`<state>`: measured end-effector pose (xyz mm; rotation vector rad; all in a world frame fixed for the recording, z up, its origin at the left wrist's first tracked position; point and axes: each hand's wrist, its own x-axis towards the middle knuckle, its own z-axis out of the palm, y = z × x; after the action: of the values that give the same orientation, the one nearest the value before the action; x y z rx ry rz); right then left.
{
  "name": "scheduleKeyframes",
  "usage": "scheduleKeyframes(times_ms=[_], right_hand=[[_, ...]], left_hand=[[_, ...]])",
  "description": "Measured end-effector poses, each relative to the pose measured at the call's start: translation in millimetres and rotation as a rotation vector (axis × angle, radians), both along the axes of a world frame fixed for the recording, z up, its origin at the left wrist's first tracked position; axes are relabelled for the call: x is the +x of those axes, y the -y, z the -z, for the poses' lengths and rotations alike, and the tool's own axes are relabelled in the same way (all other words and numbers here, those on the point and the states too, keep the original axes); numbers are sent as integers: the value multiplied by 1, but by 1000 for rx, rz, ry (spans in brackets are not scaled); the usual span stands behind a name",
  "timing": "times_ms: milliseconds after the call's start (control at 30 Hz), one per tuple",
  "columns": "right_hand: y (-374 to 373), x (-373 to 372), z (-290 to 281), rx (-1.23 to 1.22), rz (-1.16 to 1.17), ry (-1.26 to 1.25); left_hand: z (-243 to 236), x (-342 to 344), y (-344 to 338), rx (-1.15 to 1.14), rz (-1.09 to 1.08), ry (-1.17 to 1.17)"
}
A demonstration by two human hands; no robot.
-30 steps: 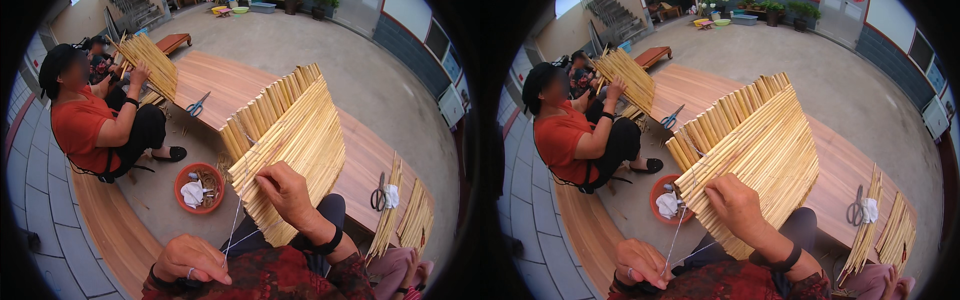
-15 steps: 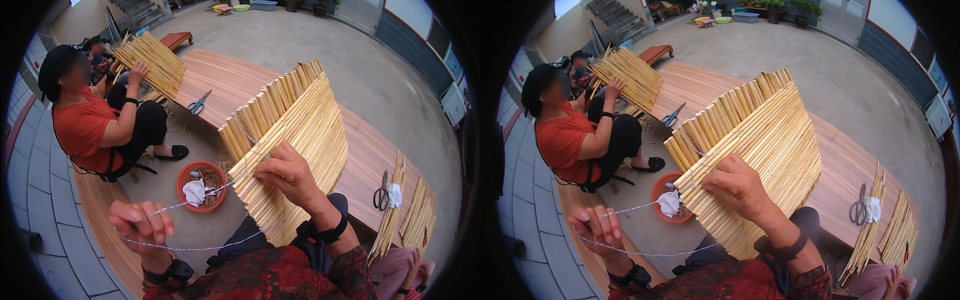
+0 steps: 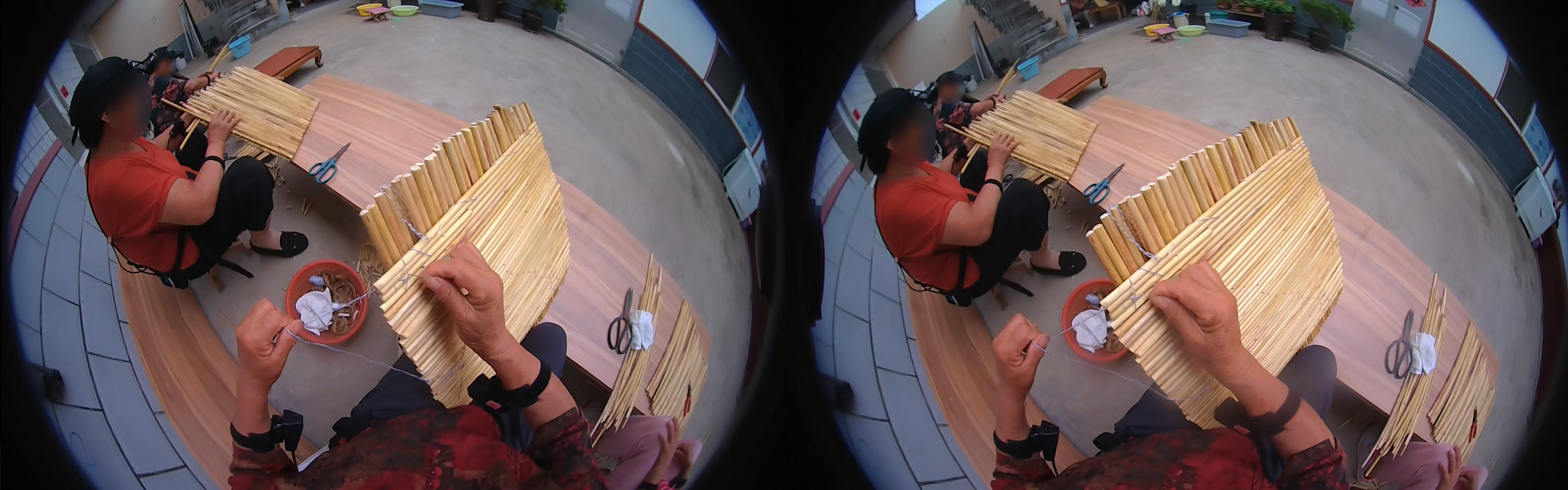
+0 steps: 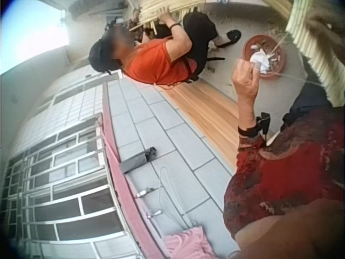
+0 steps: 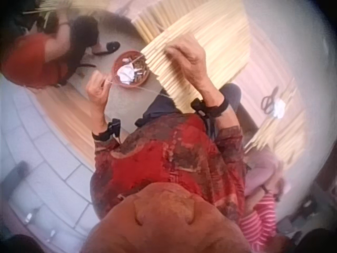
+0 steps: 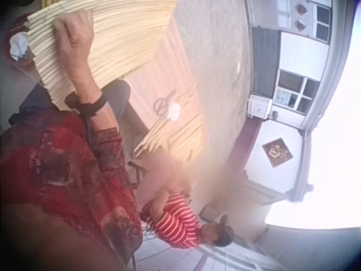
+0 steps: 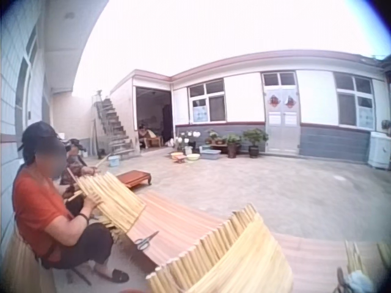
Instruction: The person weaves together lengths of reed using a long white string and a needle, pulling the thread through the reeds to secure them in a flat panel.
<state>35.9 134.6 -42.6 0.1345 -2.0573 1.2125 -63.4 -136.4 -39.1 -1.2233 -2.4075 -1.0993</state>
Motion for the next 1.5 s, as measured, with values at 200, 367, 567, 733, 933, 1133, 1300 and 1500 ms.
scheduleKeyframes(times_ms=[200, 367, 567, 733, 933, 1133, 1300, 1500], right_hand=[[11, -3, 4, -74, 120, -16], [10, -1, 2, -99, 130, 0], [11, 1, -4, -127, 86, 43], [8, -2, -3, -69, 98, 26], [2, 8, -7, 77, 233, 39], [3, 33, -18, -147, 194, 109], [16, 55, -34, -739, -163, 227], [33, 59, -32, -239, -234, -38]], left_hand=[[-38, 31, -5, 348, 598, 443], [-52, 52, -55, 252, 915, 383], [-50, 59, -69, -161, 984, 205], [-47, 39, -30, -98, 809, 423], [-53, 31, 1, 445, 405, 553], [-46, 5, 15, 527, 524, 507], [-56, -1, 26, 769, 14, 105], [-69, 63, -51, 498, 461, 475]])
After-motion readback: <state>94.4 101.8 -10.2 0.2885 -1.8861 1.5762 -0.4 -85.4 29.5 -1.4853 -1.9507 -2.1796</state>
